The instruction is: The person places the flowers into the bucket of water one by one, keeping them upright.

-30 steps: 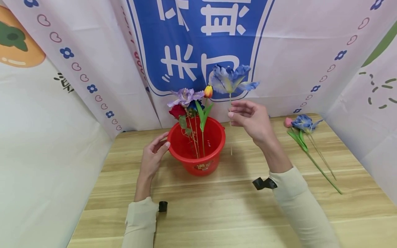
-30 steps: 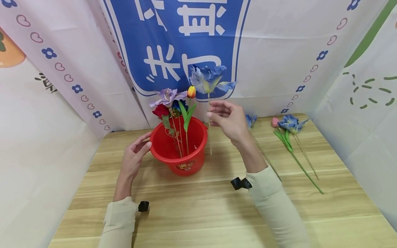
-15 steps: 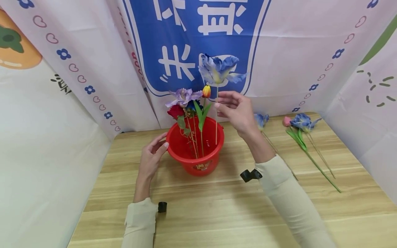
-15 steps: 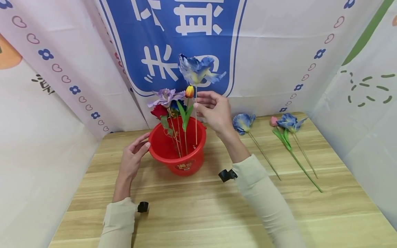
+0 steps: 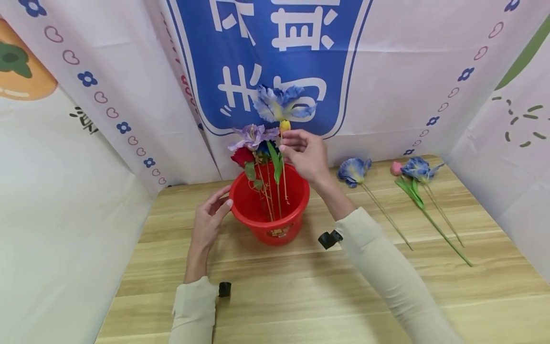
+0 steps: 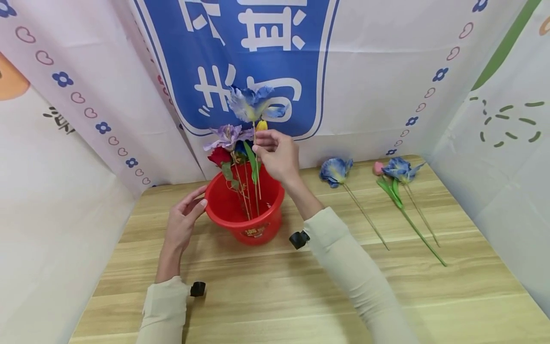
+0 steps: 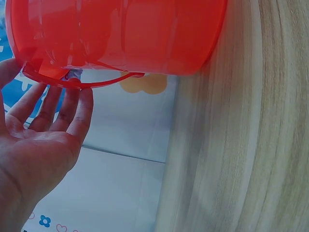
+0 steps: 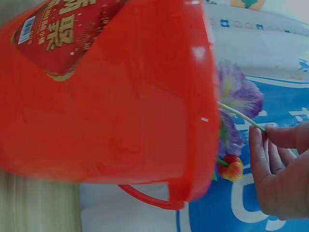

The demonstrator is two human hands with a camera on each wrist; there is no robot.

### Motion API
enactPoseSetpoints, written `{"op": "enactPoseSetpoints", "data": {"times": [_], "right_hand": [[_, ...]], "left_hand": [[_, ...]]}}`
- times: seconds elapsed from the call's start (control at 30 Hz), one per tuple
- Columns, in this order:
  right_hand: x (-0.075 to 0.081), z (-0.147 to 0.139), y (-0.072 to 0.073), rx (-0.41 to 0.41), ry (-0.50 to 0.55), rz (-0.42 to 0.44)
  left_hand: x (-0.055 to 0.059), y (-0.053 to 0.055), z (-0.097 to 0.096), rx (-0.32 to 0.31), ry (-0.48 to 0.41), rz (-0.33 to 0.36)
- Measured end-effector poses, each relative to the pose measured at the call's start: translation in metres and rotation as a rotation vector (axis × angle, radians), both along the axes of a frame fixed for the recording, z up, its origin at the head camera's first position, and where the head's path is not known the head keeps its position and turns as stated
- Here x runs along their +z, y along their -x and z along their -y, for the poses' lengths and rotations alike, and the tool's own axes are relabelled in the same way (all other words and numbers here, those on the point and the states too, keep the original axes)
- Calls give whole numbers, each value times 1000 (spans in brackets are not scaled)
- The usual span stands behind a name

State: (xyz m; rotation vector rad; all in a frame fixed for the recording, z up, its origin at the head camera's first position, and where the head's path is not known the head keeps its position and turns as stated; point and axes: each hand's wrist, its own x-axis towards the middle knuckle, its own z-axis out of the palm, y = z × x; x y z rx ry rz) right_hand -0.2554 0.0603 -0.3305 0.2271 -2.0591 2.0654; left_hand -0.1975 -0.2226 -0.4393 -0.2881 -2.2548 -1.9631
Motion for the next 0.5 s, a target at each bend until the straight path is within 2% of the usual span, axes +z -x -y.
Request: {"op": "enactPoseSetpoints", "data": {"times": [0.3,0.5], "right_hand": [[-18,13,11,-126,-168,16],[-26,22,12,-99,-290,69]], "left_hand": [[-1,1,0,2,-1,3],[0,0,1,5,12,3]]}}
